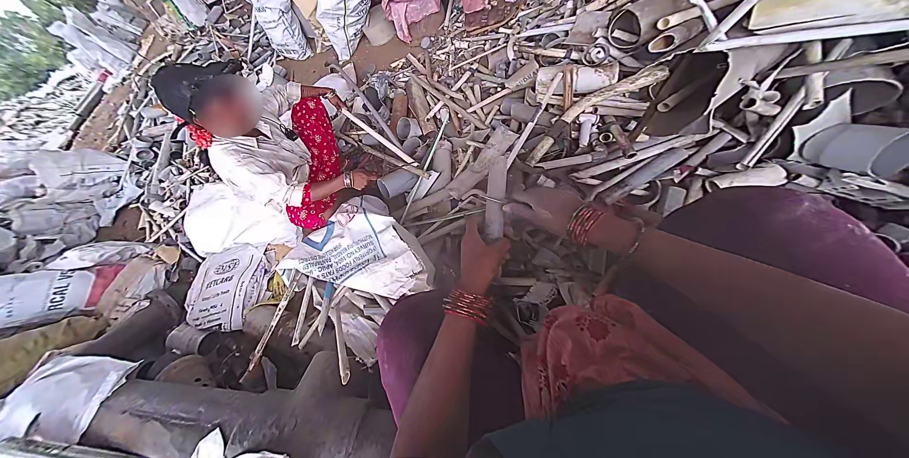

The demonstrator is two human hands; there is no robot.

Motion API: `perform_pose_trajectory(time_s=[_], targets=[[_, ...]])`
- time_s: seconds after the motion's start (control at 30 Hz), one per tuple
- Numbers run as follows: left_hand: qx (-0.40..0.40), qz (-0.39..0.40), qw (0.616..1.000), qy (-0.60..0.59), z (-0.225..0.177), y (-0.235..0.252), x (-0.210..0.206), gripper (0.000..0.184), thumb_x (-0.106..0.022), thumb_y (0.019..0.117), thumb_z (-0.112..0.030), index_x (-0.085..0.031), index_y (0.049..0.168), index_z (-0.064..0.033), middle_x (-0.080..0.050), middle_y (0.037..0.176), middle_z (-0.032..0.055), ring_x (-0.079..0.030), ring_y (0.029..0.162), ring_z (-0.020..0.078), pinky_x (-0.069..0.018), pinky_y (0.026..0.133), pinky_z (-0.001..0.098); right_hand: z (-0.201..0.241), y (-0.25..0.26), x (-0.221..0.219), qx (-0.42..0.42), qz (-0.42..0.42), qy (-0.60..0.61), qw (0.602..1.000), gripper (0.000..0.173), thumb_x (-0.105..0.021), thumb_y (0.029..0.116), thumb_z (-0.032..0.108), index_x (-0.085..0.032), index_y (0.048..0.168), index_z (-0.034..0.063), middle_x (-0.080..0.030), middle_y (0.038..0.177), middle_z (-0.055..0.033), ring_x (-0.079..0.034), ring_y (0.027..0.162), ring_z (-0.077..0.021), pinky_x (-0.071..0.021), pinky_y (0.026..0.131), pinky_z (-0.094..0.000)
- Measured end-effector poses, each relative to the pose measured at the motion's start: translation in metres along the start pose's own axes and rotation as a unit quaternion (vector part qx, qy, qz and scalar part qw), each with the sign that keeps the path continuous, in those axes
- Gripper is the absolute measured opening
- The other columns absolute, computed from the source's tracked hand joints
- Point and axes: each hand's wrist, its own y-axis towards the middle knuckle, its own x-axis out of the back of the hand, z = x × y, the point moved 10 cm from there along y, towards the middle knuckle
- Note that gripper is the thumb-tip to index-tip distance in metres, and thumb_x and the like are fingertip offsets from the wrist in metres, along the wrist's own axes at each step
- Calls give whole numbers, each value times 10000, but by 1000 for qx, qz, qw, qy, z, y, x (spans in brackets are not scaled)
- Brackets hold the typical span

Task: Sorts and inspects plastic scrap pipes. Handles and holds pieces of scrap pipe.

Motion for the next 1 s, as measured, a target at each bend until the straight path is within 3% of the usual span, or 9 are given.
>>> perform_pose_trajectory(time_s=[0.1,0.23,0.3,0.5,0.57,0.7,0.87,0.93,1.0], targets=[[-2,0,1000,4,-1,1,1,636,-716,888,-7,-399,1439,29,-618,1126,219,-665,715,191,-587,642,334,1,-2,3,0,14,-8,1000,534,-419,1102,463,-657,1237,4,-691,1124,-247,-662,1107,-412,-479,937,-612],[-12,22,1000,7,-4,-1,-3,621,-707,890,-14,-404,1430,35,-618,1122,205,-668,694,175,-593,631,315,-38,5,43,-65,-94,5,993,533,-407,1108,445,-650,1223,-15,-698,1074,-271,-679,1052,-459,-496,877,-645],[-18,30,999,2,-6,-3,-6,606,-691,898,-17,-406,1429,46,-613,1130,204,-659,691,168,-588,628,310,-35,0,48,-61,-115,18,991,520,-419,1108,427,-660,1194,-26,-699,1021,-270,-685,992,-456,-503,851,-636],[-11,26,1000,-10,-4,-2,-5,597,-683,923,-44,-368,1417,67,-587,998,166,-611,623,135,-559,581,283,13,-6,-2,55,34,12,998,521,-443,1104,427,-664,1202,-35,-685,1081,-258,-659,1077,-413,-476,943,-599],[-12,32,999,1,-5,-2,-6,650,-702,922,-57,-340,1449,57,-585,1022,169,-616,624,132,-564,581,277,9,-7,11,36,17,-7,999,496,-452,1101,428,-673,1196,-5,-698,1066,-243,-672,1053,-413,-490,905,-609],[-20,41,999,5,-8,-3,-9,652,-689,927,-50,-330,1463,51,-591,985,151,-604,586,107,-552,547,252,-20,-2,43,-22,-25,-18,999,525,-431,1098,472,-655,1268,29,-692,1171,-244,-657,1140,-423,-477,943,-632],[-18,20,1000,-9,-6,-3,-5,668,-665,939,-19,-298,1493,44,-585,995,156,-596,580,110,-545,535,252,5,-5,6,28,-2,6,1000,533,-404,1108,461,-654,1214,2,-695,1058,-237,-677,1035,-409,-498,890,-597],[-18,10,1000,-4,-6,-4,-3,648,-665,942,-17,-308,1478,58,-586,969,154,-603,581,112,-547,540,253,16,-9,-4,45,42,8,998,555,-408,1105,466,-650,1287,1,-695,1121,-240,-664,1094,-406,-481,952,-596],[-17,9,1000,3,-7,-4,-4,649,-665,939,-13,-308,1476,59,-587,958,151,-601,574,110,-548,535,251,9,-7,4,35,26,-13,999,553,-408,1100,484,-664,1236,13,-702,1080,-225,-675,1062,-400,-493,916,-597]])
